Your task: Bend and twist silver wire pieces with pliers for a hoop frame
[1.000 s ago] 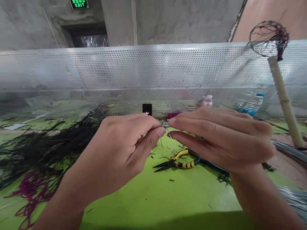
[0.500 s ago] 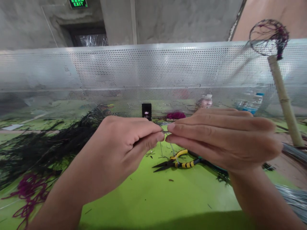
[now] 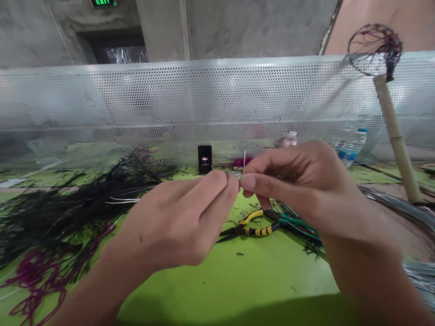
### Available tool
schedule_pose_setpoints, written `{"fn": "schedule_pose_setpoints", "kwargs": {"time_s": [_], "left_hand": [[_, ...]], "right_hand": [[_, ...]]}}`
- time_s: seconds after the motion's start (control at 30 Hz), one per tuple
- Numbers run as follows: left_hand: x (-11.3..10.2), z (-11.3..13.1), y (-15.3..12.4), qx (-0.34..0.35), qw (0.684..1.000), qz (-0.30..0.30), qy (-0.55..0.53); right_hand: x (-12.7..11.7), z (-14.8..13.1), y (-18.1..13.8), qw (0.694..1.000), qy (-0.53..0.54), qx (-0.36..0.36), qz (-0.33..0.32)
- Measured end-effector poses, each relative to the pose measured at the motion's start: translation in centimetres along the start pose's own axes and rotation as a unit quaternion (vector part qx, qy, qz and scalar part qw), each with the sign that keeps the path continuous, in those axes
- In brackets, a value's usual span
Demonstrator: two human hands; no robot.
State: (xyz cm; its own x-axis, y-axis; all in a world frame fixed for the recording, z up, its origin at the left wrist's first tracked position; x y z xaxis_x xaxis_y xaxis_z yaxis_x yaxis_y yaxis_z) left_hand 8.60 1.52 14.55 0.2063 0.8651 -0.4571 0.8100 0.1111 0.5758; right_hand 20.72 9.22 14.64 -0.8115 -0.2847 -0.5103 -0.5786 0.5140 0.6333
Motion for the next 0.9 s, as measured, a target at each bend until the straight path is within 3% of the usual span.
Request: {"fn": "schedule_pose_setpoints", "kwargs": {"time_s": [0.1,0.2,0.4,0.6,0.8,0.9], "left_hand": [[-0.2,1.1,0.4,0.051,0.998,0.011,0.021],[-0.5,0.9,0.3,0.042,0.998,0.028,0.023],[-0.6,-0.4,-0.7,-0.016,0.999,0.044,0.001],[-0.7,-0.7,-1.4,-0.038,0.998,0.034,0.027],[-1.1,0.5,-1.2,0.004,0.998,0.061,0.026],[-0.5,1.2,-0.6,0.050,0.991,0.069,0.099]], "right_hand": [[0.4,0.8,0.1,0.995,0.070,0.049,-0.048],[0.2,0.4,0.0,0.996,0.064,0.040,-0.044],[0.0,-1.4,-0.3,0.999,-0.041,-0.029,0.020],[0.1,-3.7,-0.9,0.976,-0.175,-0.104,0.074],[0.5,-3.4,-1.0,0.981,-0.163,-0.034,0.104],[0.5,-2.0,-1.0,0.988,-0.104,0.031,0.108]]}}
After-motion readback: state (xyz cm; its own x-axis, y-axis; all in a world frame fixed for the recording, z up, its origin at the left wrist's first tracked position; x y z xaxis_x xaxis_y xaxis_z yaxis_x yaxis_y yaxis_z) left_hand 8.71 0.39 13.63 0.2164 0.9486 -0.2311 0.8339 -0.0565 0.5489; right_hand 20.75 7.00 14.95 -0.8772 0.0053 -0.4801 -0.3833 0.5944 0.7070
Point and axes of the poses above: each hand's wrist, its own y-axis towards the middle knuckle, its own x-axis out of the palm, z = x × y, the point moved 8 cm from there along y, towards the middle knuckle, and after that the axes turned 10 degrees about -z, right-handed, at the moved point
